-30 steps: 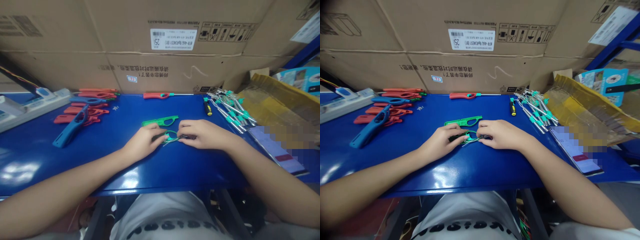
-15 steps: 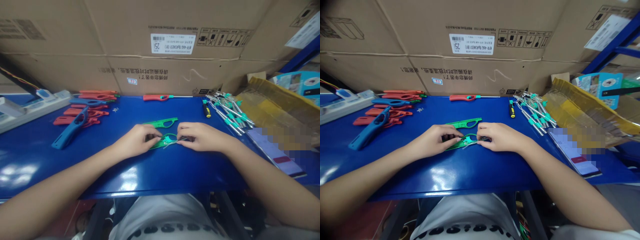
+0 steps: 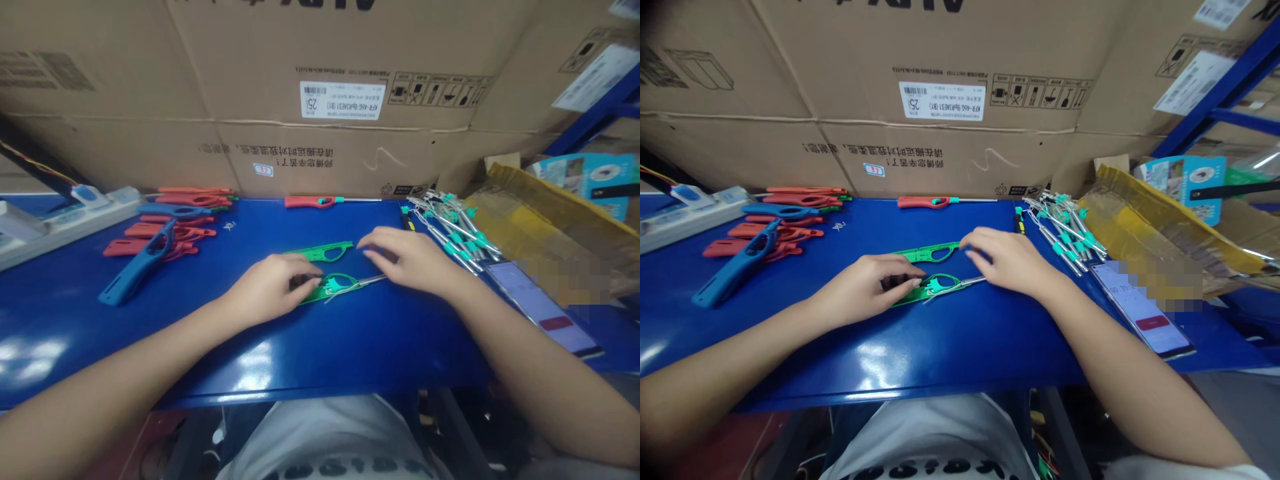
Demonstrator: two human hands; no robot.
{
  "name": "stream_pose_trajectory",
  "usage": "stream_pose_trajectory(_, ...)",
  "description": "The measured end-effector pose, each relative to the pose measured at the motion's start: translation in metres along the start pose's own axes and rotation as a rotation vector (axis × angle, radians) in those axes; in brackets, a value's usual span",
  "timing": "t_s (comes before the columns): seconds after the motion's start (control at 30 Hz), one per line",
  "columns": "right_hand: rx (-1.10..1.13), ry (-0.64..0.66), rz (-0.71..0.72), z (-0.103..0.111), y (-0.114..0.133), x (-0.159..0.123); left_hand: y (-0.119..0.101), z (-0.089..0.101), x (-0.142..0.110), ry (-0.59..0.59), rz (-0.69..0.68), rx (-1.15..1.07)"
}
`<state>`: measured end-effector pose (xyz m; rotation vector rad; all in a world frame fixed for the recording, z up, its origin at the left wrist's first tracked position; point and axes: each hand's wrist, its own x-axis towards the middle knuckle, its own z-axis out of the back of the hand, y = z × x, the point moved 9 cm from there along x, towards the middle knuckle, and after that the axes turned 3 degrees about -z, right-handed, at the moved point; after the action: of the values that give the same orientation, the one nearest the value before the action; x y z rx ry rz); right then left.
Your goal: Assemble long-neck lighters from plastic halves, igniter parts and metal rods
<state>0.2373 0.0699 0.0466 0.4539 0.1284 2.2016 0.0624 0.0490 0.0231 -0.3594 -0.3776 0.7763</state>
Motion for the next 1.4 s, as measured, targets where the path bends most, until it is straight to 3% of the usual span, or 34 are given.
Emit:
stream_pose_trajectory(0.07, -0.124, -0.045, -0.13, 0.012, -0.032, -0.001, -0.009, 0.003, -0.002, 0.061, -0.079, 0.119)
stream_pose_trajectory(0.17, -0.304, 0.009, -0.353, 0.021, -0.087, -0.006, -0.02, 0.001, -0.007, 0.172, -0.226, 0.245)
stream_pose_trajectory(0.27, -0.413, 0.078, -0.598, 0.027, -0.134, -0.018, -0.022, 0.0, -0.009, 0.188, -0.28, 0.295)
stream_pose_trajectory(0.43, -0.447, 0.104, -0.858, 0.038, -0.172, -0.037, -0.022, -0.005, -0.008, 0.16, -0.323, 0.278)
stream_pose_trajectory(0.53, -0.453, 0.113, -0.911, 0.041, -0.181, -0.042, -0.023, -0.008, -0.007, 0.141, -0.343, 0.271)
stream_pose_trajectory(0.73, -0.464, 0.12, -0.856, 0.031, -0.183, -0.037, -0.022, -0.008, -0.007, 0.118, -0.354, 0.285)
stream_pose_trajectory(0.83, -0.461, 0.042, -0.737, 0.023, -0.17, -0.024, -0.021, -0.01, -0.007, 0.119, -0.352, 0.291)
stream_pose_trajectory(0.93, -0.416, 0.044, -0.58, 0.007, -0.155, -0.013, -0.02, -0.011, -0.006, 0.116, -0.352, 0.282)
stream_pose_trajectory(1.03, -0.398, 0.075, -0.559, -0.002, -0.154, -0.012, -0.021, -0.011, -0.006, 0.11, -0.358, 0.264)
stream_pose_trajectory(1.4, -0.434, -0.136, -0.686, 0.024, -0.167, -0.015, -0.023, -0.01, -0.007, 0.091, -0.372, 0.259)
